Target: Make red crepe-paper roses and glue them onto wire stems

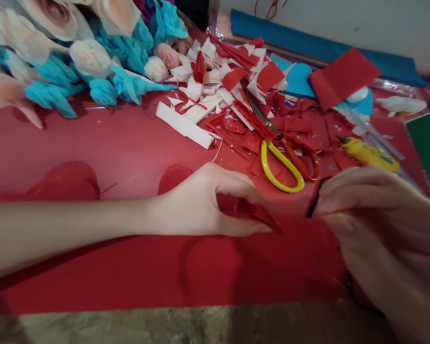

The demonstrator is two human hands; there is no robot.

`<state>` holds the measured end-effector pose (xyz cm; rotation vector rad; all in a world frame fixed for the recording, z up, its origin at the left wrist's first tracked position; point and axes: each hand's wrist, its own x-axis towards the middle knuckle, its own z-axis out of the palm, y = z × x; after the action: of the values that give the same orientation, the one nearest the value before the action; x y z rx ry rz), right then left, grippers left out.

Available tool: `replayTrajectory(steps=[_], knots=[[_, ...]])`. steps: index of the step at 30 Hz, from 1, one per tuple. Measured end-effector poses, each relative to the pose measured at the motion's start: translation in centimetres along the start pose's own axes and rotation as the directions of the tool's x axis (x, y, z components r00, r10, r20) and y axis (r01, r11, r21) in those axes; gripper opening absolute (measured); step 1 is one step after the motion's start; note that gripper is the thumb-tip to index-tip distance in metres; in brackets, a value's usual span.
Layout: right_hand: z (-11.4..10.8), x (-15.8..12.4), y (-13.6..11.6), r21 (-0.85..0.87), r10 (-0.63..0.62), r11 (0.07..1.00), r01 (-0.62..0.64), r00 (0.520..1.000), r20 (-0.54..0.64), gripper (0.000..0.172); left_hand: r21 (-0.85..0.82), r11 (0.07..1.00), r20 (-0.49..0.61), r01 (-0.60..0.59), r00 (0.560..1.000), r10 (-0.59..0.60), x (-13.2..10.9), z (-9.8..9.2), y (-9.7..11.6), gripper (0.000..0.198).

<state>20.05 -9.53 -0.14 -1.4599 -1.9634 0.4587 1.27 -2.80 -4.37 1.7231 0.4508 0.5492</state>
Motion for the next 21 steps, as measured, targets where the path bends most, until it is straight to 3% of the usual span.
replayTrajectory(steps=[5,15,21], knots=[[0.26,0.03,0.40,0.078,0.091,0.993,-0.090,0.996,-0.020,0.010,0.033,0.999,-0.002,0.011,1.000,-0.011,0.06,0.02,0.02,0.010],[0.15,0.15,0.60,0.229,0.155,0.962,-0.151,0.988,-0.003,0.019,0.018,1.000,-0.014,-0.015,1.000,0.016,0.03,0.10,-0.14,0.012],[0.29,0.23,0.72,0.299,0.156,0.942,-0.150,0.988,0.005,0.013,0.024,1.000,-0.002,-0.001,1.000,0.001,0.04,0.07,-0.03,0.011]])
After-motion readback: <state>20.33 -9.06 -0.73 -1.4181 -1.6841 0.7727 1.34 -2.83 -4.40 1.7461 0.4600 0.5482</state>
